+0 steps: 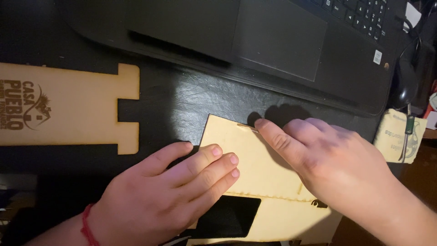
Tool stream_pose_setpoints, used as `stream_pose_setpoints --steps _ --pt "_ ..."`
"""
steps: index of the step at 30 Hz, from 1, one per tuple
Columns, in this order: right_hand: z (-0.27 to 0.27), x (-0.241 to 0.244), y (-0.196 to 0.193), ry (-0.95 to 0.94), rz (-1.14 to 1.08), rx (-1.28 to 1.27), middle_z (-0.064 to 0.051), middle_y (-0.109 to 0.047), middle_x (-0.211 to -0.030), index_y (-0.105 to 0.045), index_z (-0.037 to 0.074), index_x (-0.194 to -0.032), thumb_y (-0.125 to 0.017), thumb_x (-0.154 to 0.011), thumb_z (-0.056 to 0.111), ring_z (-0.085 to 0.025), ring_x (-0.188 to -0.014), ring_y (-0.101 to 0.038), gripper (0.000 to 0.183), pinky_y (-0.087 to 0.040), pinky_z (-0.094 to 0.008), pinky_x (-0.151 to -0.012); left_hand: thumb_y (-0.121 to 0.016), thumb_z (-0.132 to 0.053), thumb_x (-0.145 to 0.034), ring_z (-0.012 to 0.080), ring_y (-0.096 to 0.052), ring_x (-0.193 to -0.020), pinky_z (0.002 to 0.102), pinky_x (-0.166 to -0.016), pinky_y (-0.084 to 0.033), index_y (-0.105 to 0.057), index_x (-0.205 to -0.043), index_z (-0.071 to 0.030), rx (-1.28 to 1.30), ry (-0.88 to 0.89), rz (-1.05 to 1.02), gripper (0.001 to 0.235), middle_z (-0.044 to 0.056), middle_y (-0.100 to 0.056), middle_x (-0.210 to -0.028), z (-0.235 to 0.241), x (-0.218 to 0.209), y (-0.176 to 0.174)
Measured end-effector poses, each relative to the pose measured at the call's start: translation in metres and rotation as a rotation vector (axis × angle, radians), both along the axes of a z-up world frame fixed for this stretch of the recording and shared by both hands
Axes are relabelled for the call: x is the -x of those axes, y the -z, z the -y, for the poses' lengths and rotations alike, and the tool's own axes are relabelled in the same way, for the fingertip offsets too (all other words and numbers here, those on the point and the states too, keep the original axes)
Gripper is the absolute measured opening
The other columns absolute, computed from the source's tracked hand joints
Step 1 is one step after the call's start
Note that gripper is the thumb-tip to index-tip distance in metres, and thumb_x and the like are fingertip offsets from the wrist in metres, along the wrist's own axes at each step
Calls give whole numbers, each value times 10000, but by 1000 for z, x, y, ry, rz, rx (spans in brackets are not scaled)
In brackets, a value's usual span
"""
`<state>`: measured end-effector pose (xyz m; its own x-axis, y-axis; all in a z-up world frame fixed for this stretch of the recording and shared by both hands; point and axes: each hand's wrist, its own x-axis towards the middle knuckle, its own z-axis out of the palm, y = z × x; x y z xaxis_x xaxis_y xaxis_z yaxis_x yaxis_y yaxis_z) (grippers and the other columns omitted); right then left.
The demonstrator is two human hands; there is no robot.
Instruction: Using a utility knife to score and separate laser-cut wooden components from a sheet.
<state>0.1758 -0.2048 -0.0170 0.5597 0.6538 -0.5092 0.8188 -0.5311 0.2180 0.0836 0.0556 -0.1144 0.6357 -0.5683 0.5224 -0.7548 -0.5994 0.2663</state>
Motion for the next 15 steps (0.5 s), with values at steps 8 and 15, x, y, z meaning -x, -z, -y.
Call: stream_pose_setpoints --steps 8,15 --pt "6 1 0 37 -14 21 10 -578 -902 -431 264 -1483 -552 -815 101 -253 -681 -631 699 -553 -431 -378 -383 -225 -1045 182 -575 -1243 356 -1007 -435 -629 -1317 -136 -9 0 0 377 34 -618 -1380 0 0 0" --pt "11 1 0 46 -12 17 3 -566 -867 -432 263 -1470 -556 -830 126 -258 -672 -624 667 -539 -432 -378 -410 -246 -1043 188 -592 -1228 352 -996 -445 -652 -1286 -139 5 -2 -1 359 31 -631 -1365 1 -1 -1"
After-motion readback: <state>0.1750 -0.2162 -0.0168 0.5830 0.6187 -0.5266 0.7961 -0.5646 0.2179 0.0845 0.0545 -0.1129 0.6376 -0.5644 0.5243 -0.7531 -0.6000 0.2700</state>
